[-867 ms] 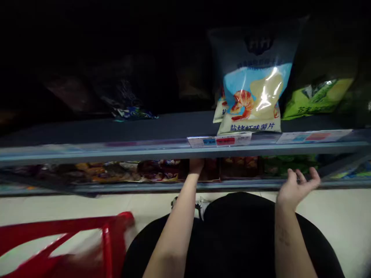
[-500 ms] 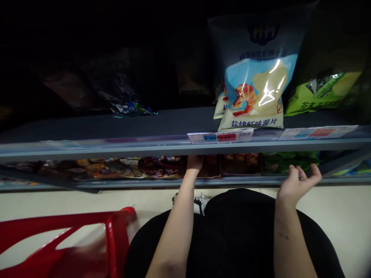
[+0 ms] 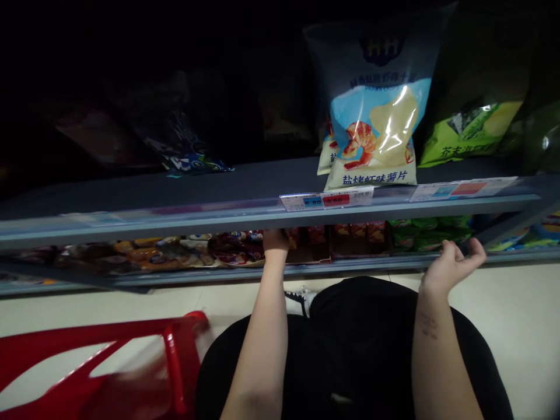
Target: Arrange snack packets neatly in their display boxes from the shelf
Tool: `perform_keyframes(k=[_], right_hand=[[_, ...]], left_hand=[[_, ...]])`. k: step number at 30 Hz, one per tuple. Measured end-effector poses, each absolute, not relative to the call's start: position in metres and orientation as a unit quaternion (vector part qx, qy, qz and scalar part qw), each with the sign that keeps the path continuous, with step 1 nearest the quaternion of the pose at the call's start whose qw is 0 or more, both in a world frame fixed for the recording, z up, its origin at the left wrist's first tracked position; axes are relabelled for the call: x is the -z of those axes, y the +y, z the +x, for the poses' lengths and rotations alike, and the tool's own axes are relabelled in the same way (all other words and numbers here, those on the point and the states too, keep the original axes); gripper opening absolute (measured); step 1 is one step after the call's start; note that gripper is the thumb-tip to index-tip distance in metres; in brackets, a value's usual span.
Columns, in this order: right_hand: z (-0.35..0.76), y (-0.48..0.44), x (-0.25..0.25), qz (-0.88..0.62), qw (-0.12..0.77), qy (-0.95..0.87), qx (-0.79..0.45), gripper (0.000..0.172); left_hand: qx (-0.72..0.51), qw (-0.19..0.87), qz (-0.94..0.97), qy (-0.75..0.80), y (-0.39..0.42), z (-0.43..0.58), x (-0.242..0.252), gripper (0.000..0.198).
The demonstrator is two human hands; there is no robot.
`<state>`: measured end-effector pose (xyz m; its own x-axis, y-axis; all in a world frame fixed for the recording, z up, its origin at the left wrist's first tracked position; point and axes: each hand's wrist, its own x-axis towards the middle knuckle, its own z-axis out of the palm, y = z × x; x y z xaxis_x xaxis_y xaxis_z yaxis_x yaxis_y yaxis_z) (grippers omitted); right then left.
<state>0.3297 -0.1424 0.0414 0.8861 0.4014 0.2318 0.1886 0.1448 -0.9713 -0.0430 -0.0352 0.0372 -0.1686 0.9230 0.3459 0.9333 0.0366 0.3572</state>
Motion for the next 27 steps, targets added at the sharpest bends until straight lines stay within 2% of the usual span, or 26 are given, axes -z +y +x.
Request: perform_keyframes(k=[3, 9, 15, 20, 25, 27], right_hand=[[0.322, -0.142, -0.045, -0.623, 0.754, -0.201, -0.060, 0.051], [0.319, -0.140, -0.045, -0.611, 0.763, -0.203, -0.055, 0.051], [0.321, -0.139, -0.043, -0.622, 0.750, -0.218, -0.050, 0.049], [0.320, -0.138, -0.043, -0.621, 0.752, -0.216, -0.049, 0.049], [0.318, -0.136, -0.039, -0.621, 0.749, -0.228, -0.042, 0.049], [0.319, -0.135, -0.037, -0.626, 0.743, -0.232, -0.038, 0.049]], left_hand=[[0.212, 0.030, -0.665, -0.715, -0.040, -0.039, -0.029, 0.037], [0.148, 0.049, -0.682, -0.714, -0.043, -0.033, -0.019, 0.042], [0.124, 0.039, -0.675, -0.726, -0.043, -0.047, -0.036, 0.037], [0.100, -0.009, -0.677, -0.729, -0.054, -0.033, -0.048, 0.033], [0.105, -0.030, -0.590, -0.800, -0.068, 0.005, -0.031, 0.053], [0.109, -0.039, -0.550, -0.827, -0.067, 0.008, -0.026, 0.055]])
